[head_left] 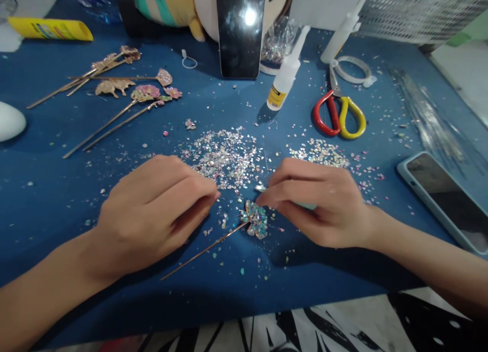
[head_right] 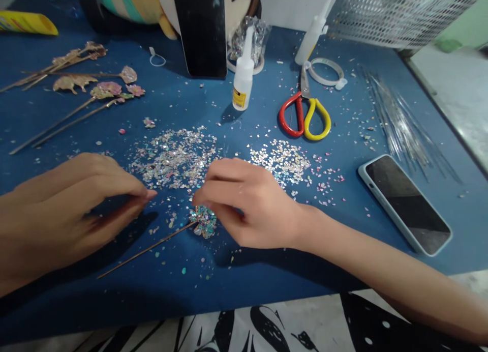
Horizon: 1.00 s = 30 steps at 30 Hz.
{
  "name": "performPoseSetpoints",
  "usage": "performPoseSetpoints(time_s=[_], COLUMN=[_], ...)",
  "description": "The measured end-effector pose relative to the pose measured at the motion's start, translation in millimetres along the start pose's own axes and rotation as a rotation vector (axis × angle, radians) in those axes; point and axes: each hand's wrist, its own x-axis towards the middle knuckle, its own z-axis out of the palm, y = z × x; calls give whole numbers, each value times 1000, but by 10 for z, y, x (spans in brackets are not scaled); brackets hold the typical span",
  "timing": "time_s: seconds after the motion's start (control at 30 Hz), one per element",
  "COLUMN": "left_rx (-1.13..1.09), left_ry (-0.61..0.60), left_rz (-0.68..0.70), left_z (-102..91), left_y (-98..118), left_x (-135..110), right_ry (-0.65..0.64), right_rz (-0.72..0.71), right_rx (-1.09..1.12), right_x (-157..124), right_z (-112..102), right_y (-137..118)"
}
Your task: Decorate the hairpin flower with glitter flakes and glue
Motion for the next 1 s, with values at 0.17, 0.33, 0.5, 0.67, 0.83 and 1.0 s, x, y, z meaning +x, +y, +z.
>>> performPoseSetpoints(time_s=[0.17,0.33,0.5,0.67,0.83,1.0], left_rx=[-10,-40,-35,-46,-238,-268], left_ry=[6,-9,-11,-23,-194,-279], left_rz=[-10,-24,-6,3,59,68], left_z=[-2,4,9,6,14,34], left_y=[5,-5,-5,10,22,17], left_x=[-15,-29,-27,-17,-42,-54], right_ry=[315,534,216,-104,-176,-180], right_rz=[116,244,83,-34,-35,-45], right_rx=[-16,2,17,15,-15,-56], right_x=[-41,-86,-44,-28,-36,-35], right_z=[-141,-218,-135,27,65,68], right_y=[-28,-19,15,72,84,85])
